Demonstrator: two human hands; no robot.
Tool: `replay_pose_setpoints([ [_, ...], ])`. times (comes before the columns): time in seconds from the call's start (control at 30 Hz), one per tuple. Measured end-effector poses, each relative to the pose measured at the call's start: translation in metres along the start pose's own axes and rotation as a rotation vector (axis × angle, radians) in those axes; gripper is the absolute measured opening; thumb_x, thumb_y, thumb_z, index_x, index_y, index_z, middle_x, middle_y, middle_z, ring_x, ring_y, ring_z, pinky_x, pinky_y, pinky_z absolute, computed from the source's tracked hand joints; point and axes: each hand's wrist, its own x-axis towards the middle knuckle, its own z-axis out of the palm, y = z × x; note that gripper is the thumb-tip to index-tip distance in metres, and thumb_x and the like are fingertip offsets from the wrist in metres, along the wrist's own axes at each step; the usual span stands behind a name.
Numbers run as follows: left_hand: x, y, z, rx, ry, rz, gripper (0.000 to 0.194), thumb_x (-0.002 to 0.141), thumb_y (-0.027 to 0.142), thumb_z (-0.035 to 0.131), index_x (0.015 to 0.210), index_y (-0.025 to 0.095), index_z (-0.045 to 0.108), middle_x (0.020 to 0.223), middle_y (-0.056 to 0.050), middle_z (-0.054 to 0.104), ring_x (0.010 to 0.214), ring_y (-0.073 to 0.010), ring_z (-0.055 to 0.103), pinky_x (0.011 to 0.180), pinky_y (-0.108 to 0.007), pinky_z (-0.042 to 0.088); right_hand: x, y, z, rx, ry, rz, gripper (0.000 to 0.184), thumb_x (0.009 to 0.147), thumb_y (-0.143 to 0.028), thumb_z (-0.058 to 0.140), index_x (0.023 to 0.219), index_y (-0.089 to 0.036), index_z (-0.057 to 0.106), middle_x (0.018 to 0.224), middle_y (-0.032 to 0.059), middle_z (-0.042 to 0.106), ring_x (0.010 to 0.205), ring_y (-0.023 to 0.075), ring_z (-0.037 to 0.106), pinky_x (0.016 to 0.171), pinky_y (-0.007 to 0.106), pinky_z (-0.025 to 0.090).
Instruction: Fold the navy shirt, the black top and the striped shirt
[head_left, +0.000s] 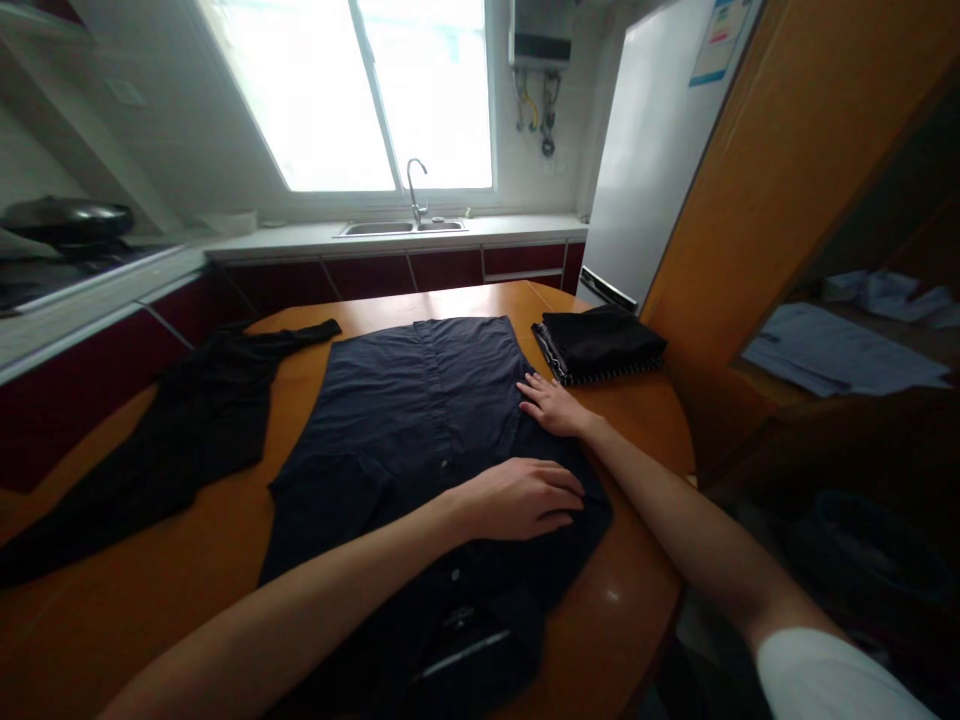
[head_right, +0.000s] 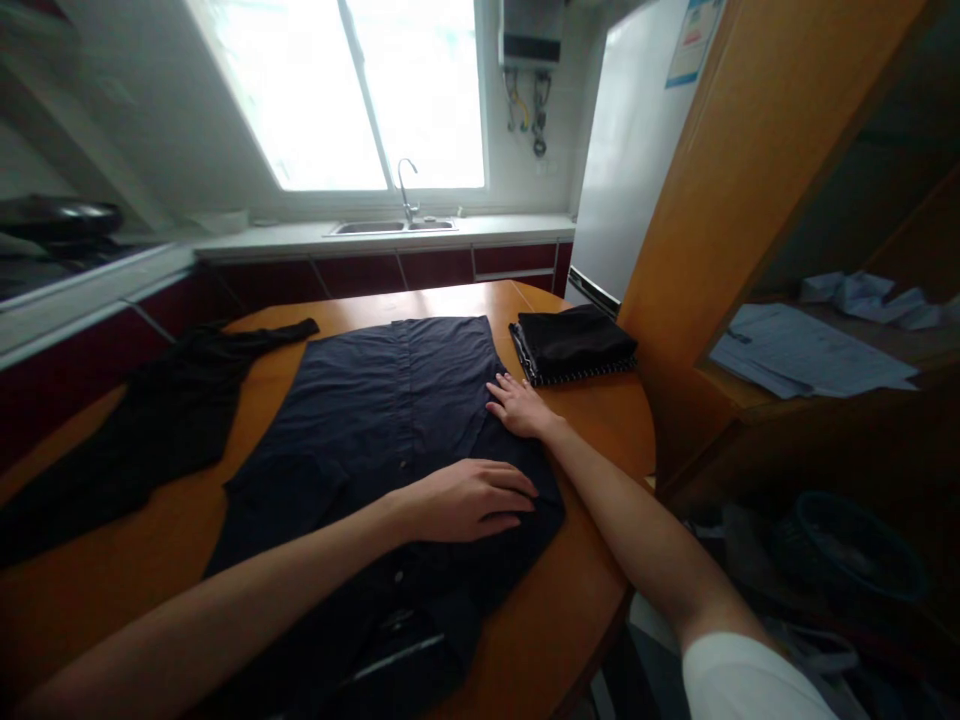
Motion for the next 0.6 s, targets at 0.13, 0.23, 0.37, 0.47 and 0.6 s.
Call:
replay_pose_setpoints([
  [0.13,0.019,0.003,0.020,0.049,-0.011,0.042,0.057,0.097,0.035,0.060,0.149,0.018,0.046,0.148,-0.014,0.052,0.141,-0.0276,0.044,0.119,-0.042,0.034,-0.001,0.000,-0.003,0.001,0.008,-0.011,0.059,0.103,-0.046,0.039,0.154,-0.017,0.038,0.164,0.0150,0.023,0.153,0.0276,0.017,0.122,0.053,0.014],
  [0.23,0.012,0.003,0.033,0.033,-0.097,0.013,0.076,0.096,0.049,0.058,0.158,0.019,0.027,0.159,-0.016,0.034,0.149,-0.0306,0.029,0.122,-0.052,0.022,-0.001,0.000,-0.004,0.003,0.004,-0.026,0.059,0.103,-0.045,0.039,0.154,-0.017,0.038,0.164,0.0150,0.024,0.152,0.0271,0.018,0.122,0.051,0.014],
  [0.37,0.002,0.010,0.029,-0.045,-0.186,-0.003,0.078,0.094,0.050,0.060,0.159,0.024,0.025,0.161,-0.012,0.031,0.150,-0.0313,0.026,0.123,-0.057,0.016,0.001,0.000,-0.006,0.018,-0.008,-0.033,0.060,0.102,-0.046,0.040,0.154,-0.017,0.038,0.164,0.0148,0.022,0.153,0.0276,0.017,0.122,0.051,0.013],
  [0.47,0.003,0.015,0.012,-0.137,-0.205,0.032,0.058,0.094,0.039,0.064,0.149,0.030,0.047,0.153,-0.008,0.047,0.142,-0.0277,0.043,0.121,-0.048,0.029,0.001,0.000,-0.008,0.039,-0.012,-0.030,0.059,0.102,-0.046,0.042,0.154,-0.019,0.039,0.164,0.0135,0.022,0.153,0.0272,0.017,0.122,0.051,0.013],
  [0.6,-0.005,0.000,-0.015,-0.006,-0.014,-0.147,0.038,0.095,0.025,0.061,0.133,0.029,0.063,0.134,-0.006,0.064,0.124,-0.0220,0.060,0.111,-0.036,0.044,0.001,-0.001,-0.009,0.049,-0.020,-0.031,0.059,0.101,-0.045,0.044,0.154,-0.019,0.039,0.164,0.0142,0.022,0.153,0.0272,0.017,0.122,0.051,0.013],
])
